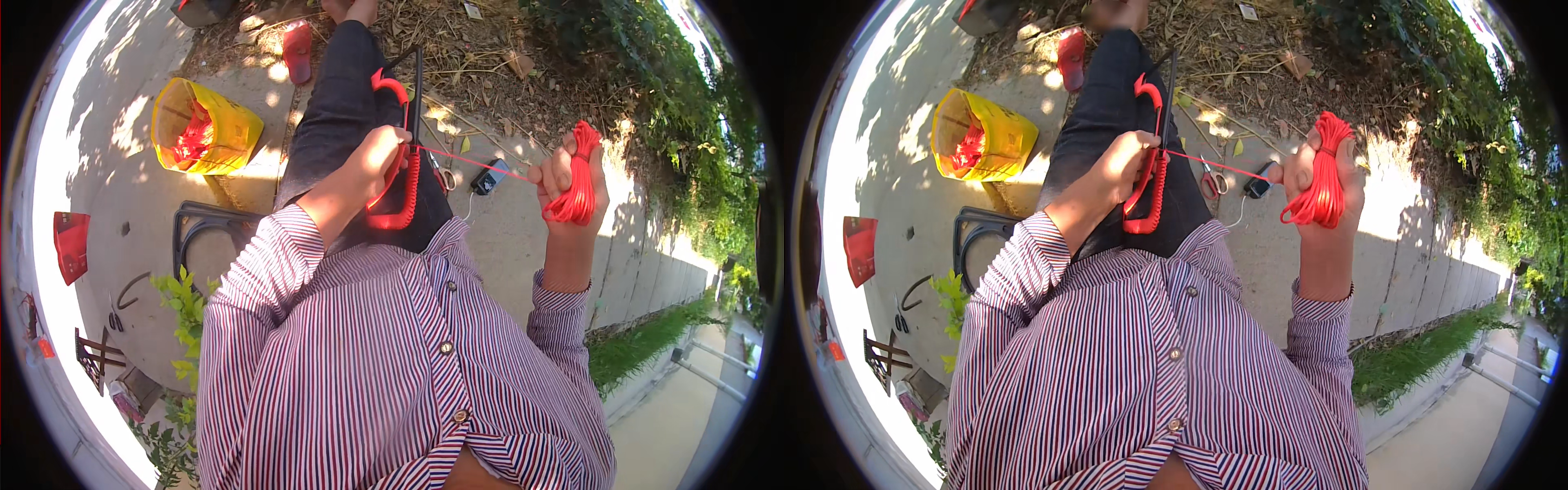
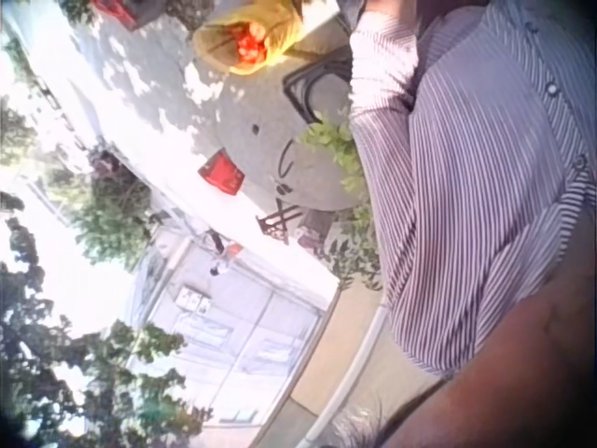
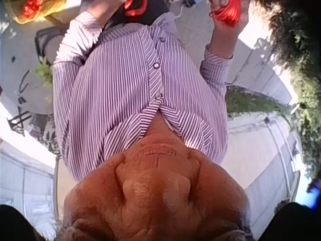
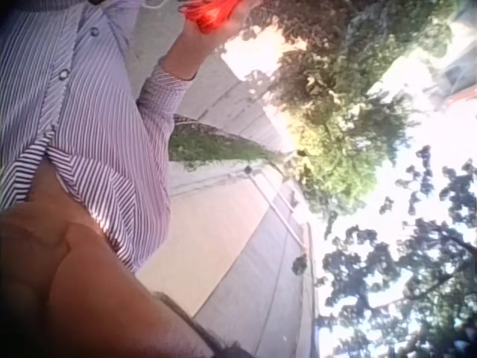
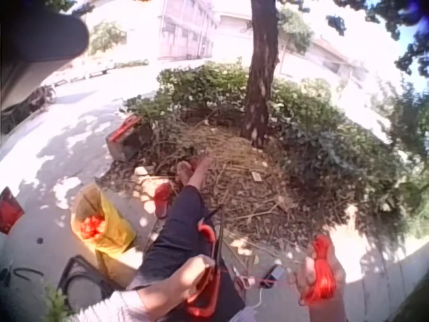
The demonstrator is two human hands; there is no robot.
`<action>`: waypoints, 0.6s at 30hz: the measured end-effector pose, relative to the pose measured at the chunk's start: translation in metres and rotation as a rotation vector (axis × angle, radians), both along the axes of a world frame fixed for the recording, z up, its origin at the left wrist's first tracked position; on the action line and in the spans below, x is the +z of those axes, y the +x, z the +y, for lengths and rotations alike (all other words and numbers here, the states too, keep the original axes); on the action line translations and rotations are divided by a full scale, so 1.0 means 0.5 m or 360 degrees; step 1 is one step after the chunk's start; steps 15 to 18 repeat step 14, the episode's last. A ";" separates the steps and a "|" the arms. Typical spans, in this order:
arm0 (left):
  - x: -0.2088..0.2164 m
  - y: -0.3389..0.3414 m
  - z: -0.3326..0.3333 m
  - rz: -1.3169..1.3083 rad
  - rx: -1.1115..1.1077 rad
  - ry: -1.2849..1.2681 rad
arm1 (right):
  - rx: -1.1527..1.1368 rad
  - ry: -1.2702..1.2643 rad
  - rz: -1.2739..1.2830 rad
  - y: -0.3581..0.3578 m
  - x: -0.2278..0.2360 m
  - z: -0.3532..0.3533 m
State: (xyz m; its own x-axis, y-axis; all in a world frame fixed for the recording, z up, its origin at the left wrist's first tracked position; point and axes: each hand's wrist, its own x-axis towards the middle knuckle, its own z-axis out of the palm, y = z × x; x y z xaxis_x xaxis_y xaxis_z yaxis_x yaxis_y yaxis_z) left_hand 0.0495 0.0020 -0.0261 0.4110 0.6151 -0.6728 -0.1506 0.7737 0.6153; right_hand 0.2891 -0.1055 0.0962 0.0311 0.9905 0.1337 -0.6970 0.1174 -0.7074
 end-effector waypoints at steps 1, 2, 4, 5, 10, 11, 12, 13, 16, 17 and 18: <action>-0.056 -0.015 0.005 -0.0174 -0.0122 0.0230 | -0.0005 -0.0028 -0.0132 -0.006 0.006 -0.026; -0.088 -0.016 0.009 -0.0352 -0.0268 0.0458 | -0.0036 -0.0059 -0.0265 -0.008 0.012 -0.054; -0.088 -0.014 0.010 -0.0363 -0.0224 0.0385 | -0.0357 0.0057 -0.0338 0.012 0.034 -0.083; -0.086 -0.008 0.007 -0.0385 -0.0209 0.0303 | -0.0611 0.0045 -0.0246 0.040 0.039 -0.091; -0.003 -0.013 -0.029 0.0158 -0.0063 0.1052 | -0.0566 0.0114 0.0231 0.097 0.000 -0.066; -0.005 -0.010 -0.043 0.0414 0.0063 0.1629 | -0.0513 -0.0128 0.0255 0.056 -0.019 -0.056; 0.019 -0.006 -0.057 0.0404 0.0046 0.1634 | -0.0316 -0.0298 0.0236 0.032 -0.058 -0.054; 0.078 -0.001 -0.070 0.0435 -0.0344 0.1988 | -0.0141 -0.0412 0.0156 -0.012 -0.082 -0.052; 0.159 -0.004 -0.086 0.0482 -0.0728 0.2327 | 0.0141 -0.0479 0.0055 -0.043 -0.118 -0.048; 0.159 -0.004 -0.086 0.0482 -0.0728 0.2327 | 0.0141 -0.0479 0.0055 -0.043 -0.118 -0.048; 0.159 -0.004 -0.086 0.0482 -0.0728 0.2327 | 0.0141 -0.0479 0.0055 -0.043 -0.118 -0.048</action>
